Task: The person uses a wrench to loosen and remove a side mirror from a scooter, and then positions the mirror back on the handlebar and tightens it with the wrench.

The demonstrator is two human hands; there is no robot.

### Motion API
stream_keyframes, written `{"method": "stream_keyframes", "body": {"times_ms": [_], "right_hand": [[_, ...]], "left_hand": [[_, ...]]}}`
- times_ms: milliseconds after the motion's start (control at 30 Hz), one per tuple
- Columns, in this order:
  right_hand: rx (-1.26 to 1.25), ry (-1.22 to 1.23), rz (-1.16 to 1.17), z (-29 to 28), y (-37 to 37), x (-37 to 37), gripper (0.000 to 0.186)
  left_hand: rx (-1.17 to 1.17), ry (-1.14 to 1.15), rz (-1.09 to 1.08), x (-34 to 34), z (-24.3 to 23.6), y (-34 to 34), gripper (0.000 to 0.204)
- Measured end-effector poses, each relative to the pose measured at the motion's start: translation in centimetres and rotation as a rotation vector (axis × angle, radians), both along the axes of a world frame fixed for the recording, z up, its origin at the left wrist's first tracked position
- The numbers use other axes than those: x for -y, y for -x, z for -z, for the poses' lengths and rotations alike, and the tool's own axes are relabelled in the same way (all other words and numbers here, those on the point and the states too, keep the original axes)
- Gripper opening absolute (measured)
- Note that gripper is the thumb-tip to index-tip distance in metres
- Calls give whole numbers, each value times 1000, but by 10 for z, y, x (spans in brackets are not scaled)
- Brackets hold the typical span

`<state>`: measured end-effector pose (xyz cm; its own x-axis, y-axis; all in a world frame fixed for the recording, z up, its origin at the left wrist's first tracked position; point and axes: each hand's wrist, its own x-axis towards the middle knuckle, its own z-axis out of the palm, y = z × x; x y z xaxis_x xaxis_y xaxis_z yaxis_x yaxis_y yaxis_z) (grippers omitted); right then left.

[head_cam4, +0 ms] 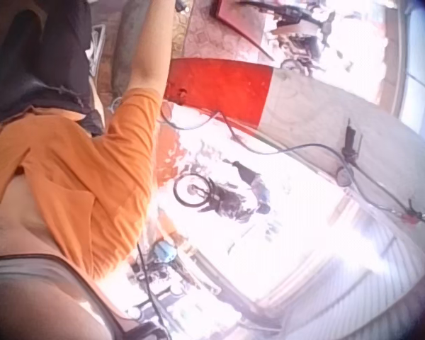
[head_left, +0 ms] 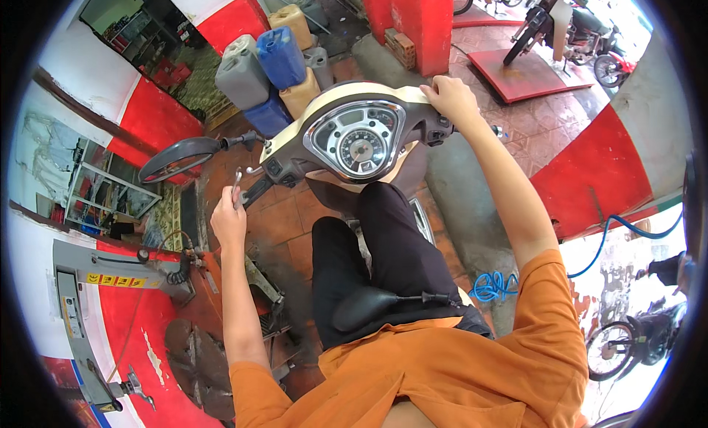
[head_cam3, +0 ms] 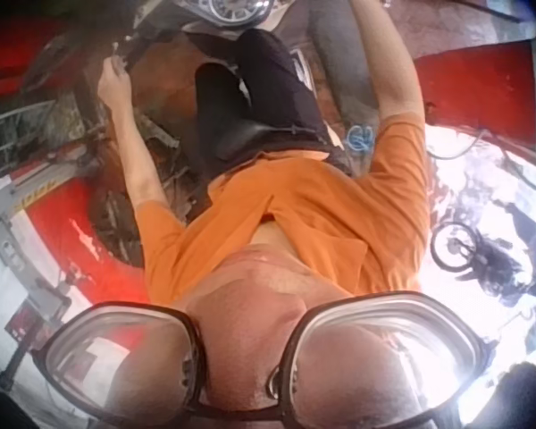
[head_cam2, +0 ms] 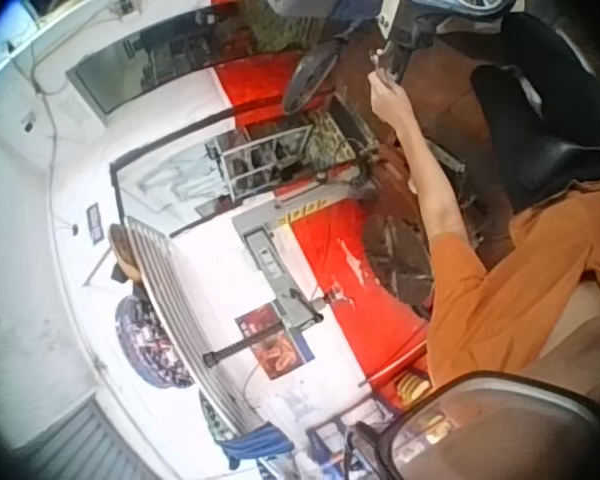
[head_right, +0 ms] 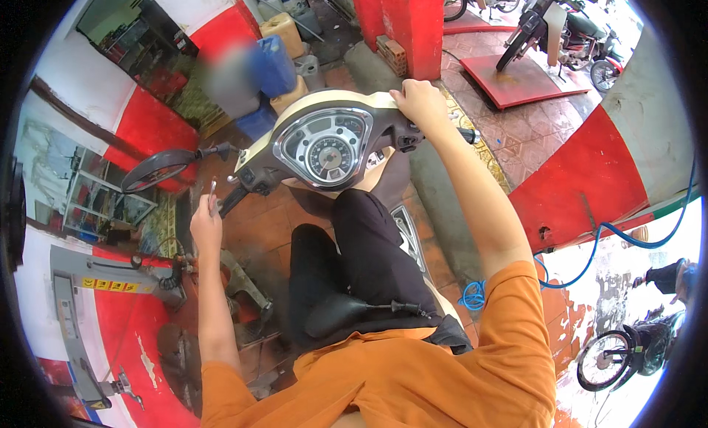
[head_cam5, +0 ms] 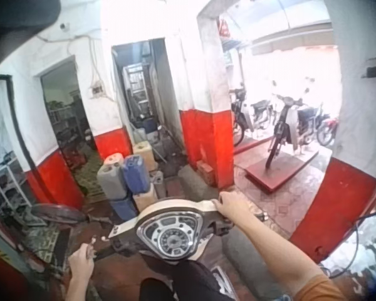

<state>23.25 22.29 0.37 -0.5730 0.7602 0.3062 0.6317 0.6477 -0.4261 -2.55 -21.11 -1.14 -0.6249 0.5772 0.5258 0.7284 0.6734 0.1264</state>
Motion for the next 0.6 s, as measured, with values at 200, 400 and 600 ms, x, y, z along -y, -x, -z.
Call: {"method": "stream_keyframes", "body": {"times_ms": [200,400,600], "right_hand": [[230,-77,36,3,8,-18,41],[348,98,-468,-7,-3,-60,31],[286,331,-253,-14,1,-56,32]], "left_hand": [[197,-71,-134,-57,7,34,17],[145,20,-148,-79,12,28,18],[401,81,34,-76,7,47,21]]}}
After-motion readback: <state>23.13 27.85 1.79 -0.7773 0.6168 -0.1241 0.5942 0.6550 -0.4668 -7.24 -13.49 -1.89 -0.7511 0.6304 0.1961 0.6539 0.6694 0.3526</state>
